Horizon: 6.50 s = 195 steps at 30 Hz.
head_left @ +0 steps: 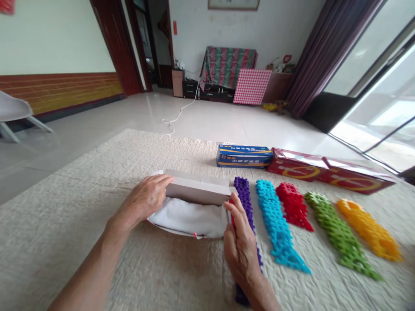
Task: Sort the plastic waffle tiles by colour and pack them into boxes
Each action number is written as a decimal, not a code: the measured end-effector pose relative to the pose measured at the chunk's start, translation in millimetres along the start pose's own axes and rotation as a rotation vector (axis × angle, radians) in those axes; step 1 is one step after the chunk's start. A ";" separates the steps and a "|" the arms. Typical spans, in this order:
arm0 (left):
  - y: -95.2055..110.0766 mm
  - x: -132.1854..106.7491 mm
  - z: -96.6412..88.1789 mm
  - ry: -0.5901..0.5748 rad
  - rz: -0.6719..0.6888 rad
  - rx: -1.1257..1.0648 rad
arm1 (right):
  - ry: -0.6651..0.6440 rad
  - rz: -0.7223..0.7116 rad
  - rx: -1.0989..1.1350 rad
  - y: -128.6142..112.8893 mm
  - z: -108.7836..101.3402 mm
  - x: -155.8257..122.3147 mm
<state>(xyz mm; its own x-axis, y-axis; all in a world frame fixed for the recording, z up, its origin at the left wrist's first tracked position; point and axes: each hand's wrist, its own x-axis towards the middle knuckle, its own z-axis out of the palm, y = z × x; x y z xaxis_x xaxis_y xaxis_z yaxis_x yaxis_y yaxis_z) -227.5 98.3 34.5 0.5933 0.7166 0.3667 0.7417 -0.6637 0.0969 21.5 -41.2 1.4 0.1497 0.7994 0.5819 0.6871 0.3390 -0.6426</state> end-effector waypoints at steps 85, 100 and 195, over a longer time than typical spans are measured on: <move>14.9 3.8 -14.5 -0.083 -0.116 0.018 | -0.085 0.096 -0.006 -7.7 -8.8 5.4; 10.2 26.5 -6.6 -0.126 -0.199 0.069 | -0.142 0.063 -0.028 11.7 -10.4 44.7; -16.0 -12.2 6.6 0.400 -0.445 -0.428 | -0.609 -0.043 -0.382 -35.0 -20.7 115.3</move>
<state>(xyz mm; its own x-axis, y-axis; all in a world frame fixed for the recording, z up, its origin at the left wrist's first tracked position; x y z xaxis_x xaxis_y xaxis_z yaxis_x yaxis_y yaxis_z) -244.5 101.6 22.4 0.0450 0.8589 0.5101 0.6500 -0.4129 0.6380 29.5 28.8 101.3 -0.2296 0.9618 0.1492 0.9010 0.2680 -0.3412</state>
